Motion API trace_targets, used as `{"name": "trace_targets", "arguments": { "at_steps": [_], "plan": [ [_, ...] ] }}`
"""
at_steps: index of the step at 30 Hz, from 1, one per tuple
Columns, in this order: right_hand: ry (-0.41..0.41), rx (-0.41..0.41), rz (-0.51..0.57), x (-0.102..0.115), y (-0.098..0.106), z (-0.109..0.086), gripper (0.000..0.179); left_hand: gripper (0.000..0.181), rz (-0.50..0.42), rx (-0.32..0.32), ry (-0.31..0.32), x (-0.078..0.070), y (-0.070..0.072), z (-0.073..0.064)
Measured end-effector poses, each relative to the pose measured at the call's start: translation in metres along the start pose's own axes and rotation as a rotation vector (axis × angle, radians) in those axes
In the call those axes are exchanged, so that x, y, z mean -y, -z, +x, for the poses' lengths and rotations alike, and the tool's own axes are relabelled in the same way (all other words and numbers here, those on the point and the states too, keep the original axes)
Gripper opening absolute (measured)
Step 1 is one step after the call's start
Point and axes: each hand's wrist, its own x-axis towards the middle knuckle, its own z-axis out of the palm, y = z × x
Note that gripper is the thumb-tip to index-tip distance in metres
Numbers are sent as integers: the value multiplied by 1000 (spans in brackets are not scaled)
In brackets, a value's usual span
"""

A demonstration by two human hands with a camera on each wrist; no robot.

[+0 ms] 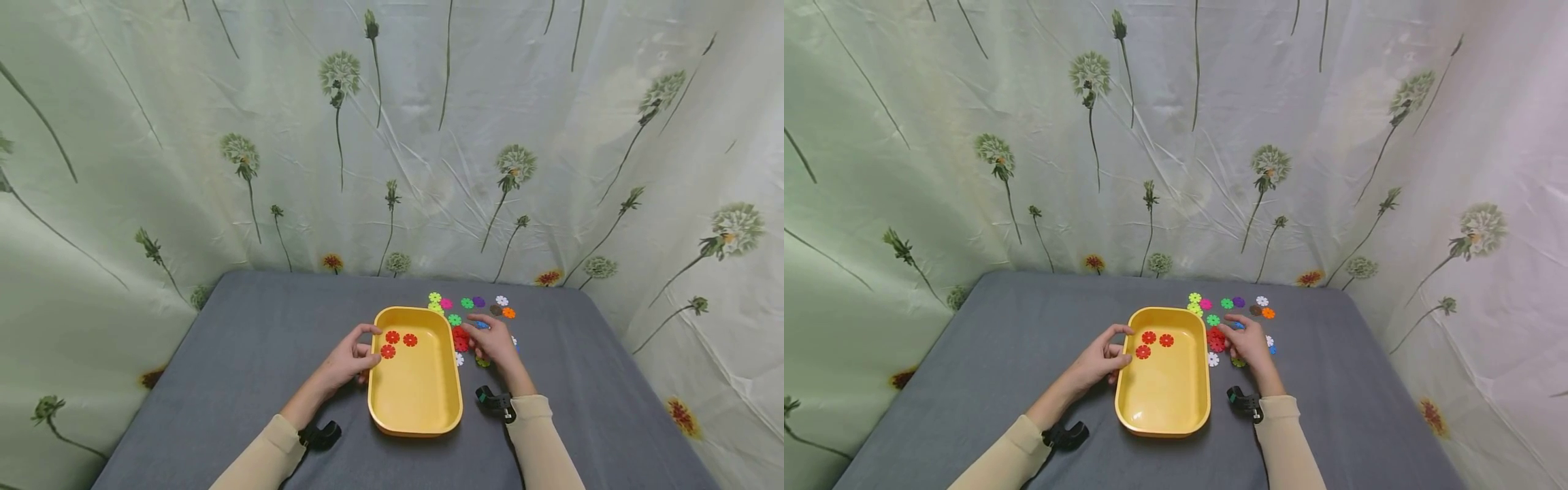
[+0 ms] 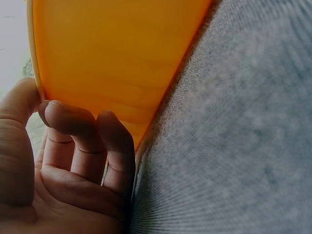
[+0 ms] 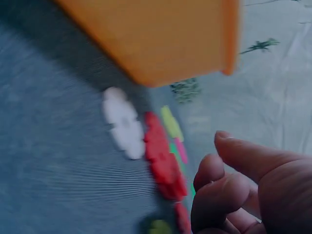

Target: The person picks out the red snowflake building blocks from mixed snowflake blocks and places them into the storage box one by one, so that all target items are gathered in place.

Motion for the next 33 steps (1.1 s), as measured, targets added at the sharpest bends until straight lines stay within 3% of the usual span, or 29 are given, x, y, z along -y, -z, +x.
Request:
{"name": "trace_targets", "arguments": {
  "at_steps": [12,23,33],
  "plan": [
    [-48,-78,-151,-3,-10,5,49,56,3,1,-4,-1,-2,3],
    [-53,-108,-17,-1,-9,3,28,56,6,6,-15,-1,-1,2],
    [27,-112,89,20,-8,-6,30,55,14,1,-9,0,0,1]
  ]
}}
